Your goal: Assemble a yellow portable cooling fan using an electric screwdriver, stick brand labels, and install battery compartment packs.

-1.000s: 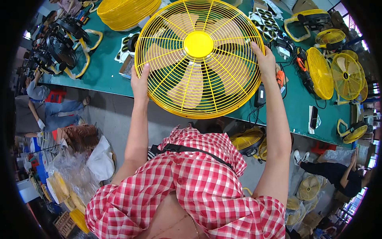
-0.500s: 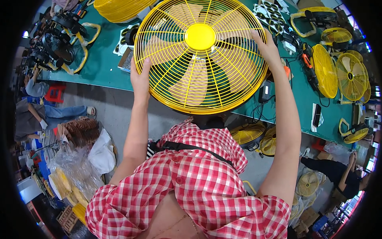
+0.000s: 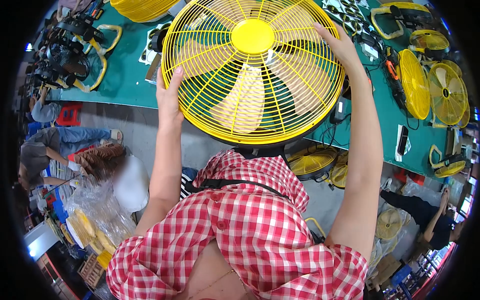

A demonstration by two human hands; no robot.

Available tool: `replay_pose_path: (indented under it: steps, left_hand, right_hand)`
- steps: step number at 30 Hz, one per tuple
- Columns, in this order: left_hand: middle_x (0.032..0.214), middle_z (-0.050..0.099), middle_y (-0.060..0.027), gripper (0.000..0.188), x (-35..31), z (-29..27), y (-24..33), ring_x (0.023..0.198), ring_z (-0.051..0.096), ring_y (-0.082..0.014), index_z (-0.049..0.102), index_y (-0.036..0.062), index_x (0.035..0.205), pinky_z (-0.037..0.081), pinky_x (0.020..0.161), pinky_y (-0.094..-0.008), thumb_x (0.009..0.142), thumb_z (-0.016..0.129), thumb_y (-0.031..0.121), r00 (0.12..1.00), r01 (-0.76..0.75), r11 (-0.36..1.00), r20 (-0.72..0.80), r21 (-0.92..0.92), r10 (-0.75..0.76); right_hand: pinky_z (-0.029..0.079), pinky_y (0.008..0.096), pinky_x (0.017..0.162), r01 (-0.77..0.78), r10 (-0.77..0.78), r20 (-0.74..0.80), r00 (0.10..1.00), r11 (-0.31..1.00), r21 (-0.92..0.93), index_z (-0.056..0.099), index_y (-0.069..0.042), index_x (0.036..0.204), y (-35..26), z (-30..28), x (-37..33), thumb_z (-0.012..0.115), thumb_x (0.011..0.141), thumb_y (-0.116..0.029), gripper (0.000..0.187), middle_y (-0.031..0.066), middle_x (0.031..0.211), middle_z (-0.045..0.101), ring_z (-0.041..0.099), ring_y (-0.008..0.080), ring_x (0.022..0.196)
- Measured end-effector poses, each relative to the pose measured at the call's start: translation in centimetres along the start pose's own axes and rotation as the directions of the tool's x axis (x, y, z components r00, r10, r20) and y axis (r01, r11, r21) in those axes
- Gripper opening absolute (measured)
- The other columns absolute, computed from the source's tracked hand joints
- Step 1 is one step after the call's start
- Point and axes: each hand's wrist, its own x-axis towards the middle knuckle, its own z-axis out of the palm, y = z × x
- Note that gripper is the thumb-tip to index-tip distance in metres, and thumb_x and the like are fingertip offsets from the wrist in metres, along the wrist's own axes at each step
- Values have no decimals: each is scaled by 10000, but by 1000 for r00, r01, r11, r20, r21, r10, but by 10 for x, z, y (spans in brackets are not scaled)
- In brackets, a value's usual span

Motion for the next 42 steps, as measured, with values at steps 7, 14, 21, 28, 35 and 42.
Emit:
replay_pose_path:
  steps: [7, 14, 21, 28, 35, 42]
  left_hand:
    - [1128, 516, -124, 640, -10, 6, 1, 961, 544, -174, 300, -12, 1281, 468, 797, -289, 775, 676, 94, 999, 1, 1000, -33, 12, 0]
    - [1093, 535, -116, 541, -10, 9, -3, 921, 562, -165, 369, -8, 1223, 479, 765, -276, 783, 665, 96, 1000, -26, 999, 7, 40, 26]
    - [1111, 524, -122, 602, -1, 1, -13, 983, 533, -183, 337, -18, 1263, 454, 822, -289, 784, 672, 126, 999, -22, 997, -34, 73, 24]
    - [1247, 445, -106, 510, -2, -24, 4, 1123, 450, -181, 332, 29, 1316, 391, 922, -323, 918, 470, 318, 998, 54, 998, 11, 24, -55]
    - [1193, 479, -94, 483, -7, -77, 26, 1058, 457, -204, 438, 48, 1245, 377, 910, -359, 898, 490, 379, 939, 169, 980, -319, 109, -127]
    - [1011, 554, -22, 354, 25, -151, 25, 898, 520, -148, 543, 72, 1119, 420, 725, -284, 860, 573, 312, 908, 190, 943, -414, 274, -63]
  right_hand:
    - [381, 334, 924, -224, 219, 63, 974, 971, 88, 436, -63, 1294, -9, -4, -13, 644, 692, -587, 825, 146, 1213, 516, 493, 221, 1117]
    - [400, 313, 910, -207, 200, 64, 978, 970, 126, 389, 5, 1311, 3, -14, -17, 684, 696, -515, 857, 169, 1207, 515, 529, 210, 1073]
    - [397, 320, 911, -150, 152, -9, 988, 982, 114, 367, 28, 1312, -12, -7, -24, 642, 713, -563, 885, 174, 1202, 518, 515, 218, 1088]
    - [374, 324, 897, -23, 72, -252, 965, 981, 191, 460, -20, 1253, -12, -64, -30, 545, 843, -468, 613, 104, 1174, 538, 496, 177, 1070]
    - [468, 320, 682, -394, 349, -425, 835, 919, -19, 639, -17, 914, 189, -101, -69, 601, 763, -219, 256, 119, 837, 643, 603, 211, 746]
    - [465, 444, 773, -542, 337, -449, 827, 690, -480, 397, -30, 1234, 229, -39, -94, 651, 695, -282, 648, 232, 924, 599, 573, 408, 883]
